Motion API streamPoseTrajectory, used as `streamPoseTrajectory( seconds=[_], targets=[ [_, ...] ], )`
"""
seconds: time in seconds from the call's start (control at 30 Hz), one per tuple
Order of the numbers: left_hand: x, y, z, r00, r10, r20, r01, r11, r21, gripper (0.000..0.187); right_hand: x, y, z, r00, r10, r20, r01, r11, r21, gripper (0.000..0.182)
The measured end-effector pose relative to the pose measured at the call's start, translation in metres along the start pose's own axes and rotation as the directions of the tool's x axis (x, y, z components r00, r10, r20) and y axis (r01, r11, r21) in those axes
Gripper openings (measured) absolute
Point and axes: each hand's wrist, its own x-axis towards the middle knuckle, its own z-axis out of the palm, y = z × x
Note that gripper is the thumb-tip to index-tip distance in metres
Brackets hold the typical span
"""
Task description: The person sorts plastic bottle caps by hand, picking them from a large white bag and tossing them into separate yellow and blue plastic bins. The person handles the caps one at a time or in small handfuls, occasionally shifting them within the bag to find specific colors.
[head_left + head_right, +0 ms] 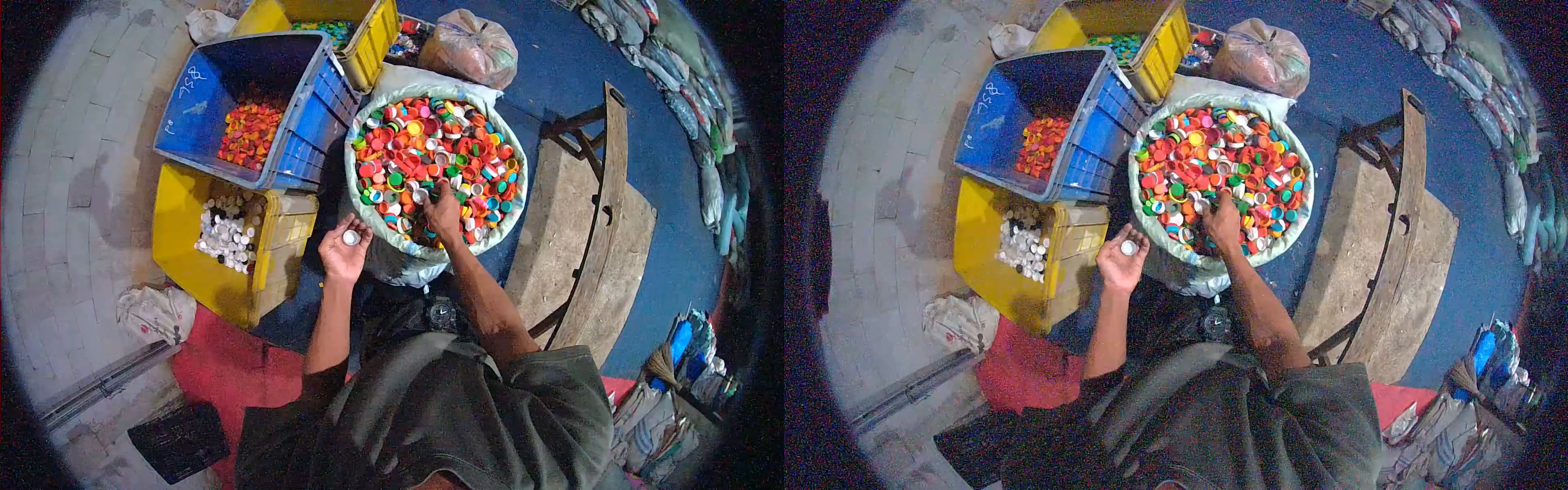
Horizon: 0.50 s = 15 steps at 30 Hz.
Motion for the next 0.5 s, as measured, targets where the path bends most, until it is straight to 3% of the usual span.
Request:
streamPoseTrajectory(
  seconds=[0.13, 0.23, 0.27, 0.33, 0.4, 0.5],
  targets=[
    [0.008, 0.003, -0.014, 0.991, -0.015, -0.136, 0.028, 0.995, 0.093, 0.014, 0.000, -0.004, 0.002, 0.997, -0.080, -0.007, 0.080, 0.996, -0.046, 0.035],
    [0.017, 0.001, -0.014, 0.988, 0.045, -0.148, 0.001, 0.956, 0.295, 0.012, 0.003, -0.005, 0.006, 0.997, -0.076, 0.015, 0.077, 0.995, -0.060, 0.032],
    [0.019, -0.001, -0.014, 0.987, 0.080, -0.142, -0.008, 0.894, 0.447, 0.015, 0.003, -0.004, 0.006, 0.997, -0.073, 0.017, 0.074, 0.995, -0.074, 0.032],
    [0.027, -0.004, -0.009, 0.975, 0.194, -0.111, -0.050, 0.672, 0.739, 0.018, 0.003, -0.003, 0.006, 0.999, -0.051, 0.008, 0.051, 0.999, -0.014, 0.032],
    [0.034, -0.007, 0.003, 0.950, 0.306, -0.055, -0.046, 0.316, 0.948, 0.020, 0.001, -0.001, 0.001, 1.000, -0.013, -0.009, 0.014, 0.991, 0.131, 0.032],
    [0.066, -0.005, -0.020, 0.913, 0.290, 0.288, -0.252, -0.155, 0.955, 0.023, -0.003, 0.012, -0.008, 0.948, 0.280, 0.152, -0.316, 0.764, 0.563, 0.032]
  ],
)
